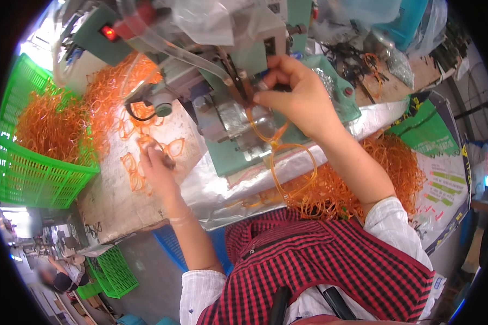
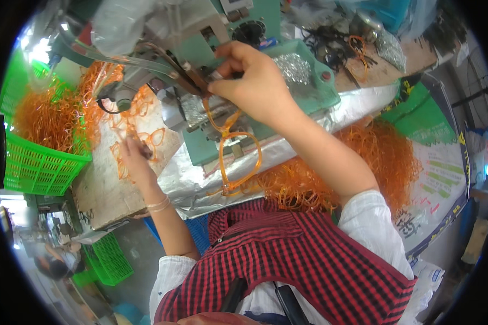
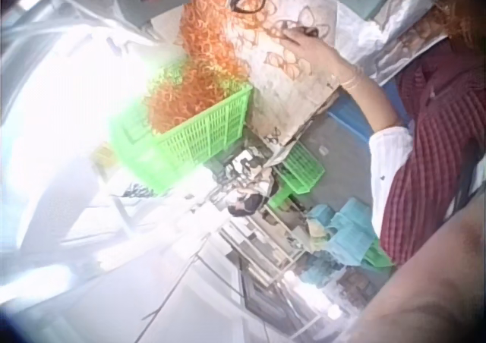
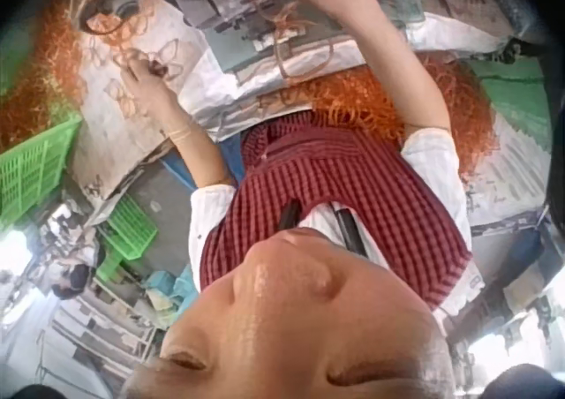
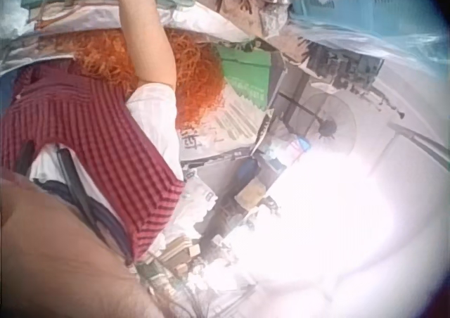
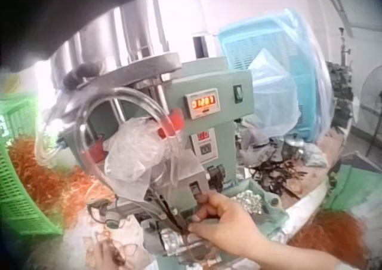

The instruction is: The person repeatedly picks up orange plastic spectacle frames and small metal components, places them into a press machine, and removes the assembled units. The person handles the frames and components by hand throughout the process.

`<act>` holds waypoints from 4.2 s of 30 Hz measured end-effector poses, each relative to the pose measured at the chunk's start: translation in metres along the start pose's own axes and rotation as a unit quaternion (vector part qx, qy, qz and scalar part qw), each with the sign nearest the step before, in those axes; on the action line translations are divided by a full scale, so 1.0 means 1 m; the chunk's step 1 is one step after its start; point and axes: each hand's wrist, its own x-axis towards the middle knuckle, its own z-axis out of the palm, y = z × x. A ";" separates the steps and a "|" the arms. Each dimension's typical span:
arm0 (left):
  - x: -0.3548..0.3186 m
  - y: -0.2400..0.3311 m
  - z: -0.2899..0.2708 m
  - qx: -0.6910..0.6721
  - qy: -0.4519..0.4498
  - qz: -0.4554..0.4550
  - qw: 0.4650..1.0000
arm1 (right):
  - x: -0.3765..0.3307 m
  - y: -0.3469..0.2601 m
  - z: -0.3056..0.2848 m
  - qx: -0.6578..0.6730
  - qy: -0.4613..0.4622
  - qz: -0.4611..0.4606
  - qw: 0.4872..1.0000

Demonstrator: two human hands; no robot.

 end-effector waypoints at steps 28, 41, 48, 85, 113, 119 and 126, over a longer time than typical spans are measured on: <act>-0.061 0.113 0.092 0.016 -0.205 0.632 0.747 | -0.055 0.061 -0.095 -0.454 0.068 -0.022 0.888; -0.017 0.021 0.089 0.143 -0.027 0.249 0.958 | -0.045 0.070 -0.090 -0.502 0.135 -0.117 0.846; 0.066 0.015 0.010 0.212 0.171 0.275 0.922 | -0.049 0.080 -0.096 -0.469 0.148 -0.127 0.861; -0.020 0.121 0.033 -0.374 -0.135 0.253 0.882 | -0.001 -0.017 0.000 0.041 -0.018 0.002 0.999; -0.073 0.109 0.093 0.018 -0.190 0.607 0.772 | -0.052 0.074 -0.073 -0.522 0.129 -0.032 0.843; -0.093 0.042 0.069 0.083 0.022 0.356 0.931 | -0.061 0.083 -0.081 -0.412 0.158 -0.013 0.897; 0.024 0.014 0.084 0.211 0.043 0.234 0.948 | -0.038 0.072 -0.068 -0.405 0.149 -0.144 0.891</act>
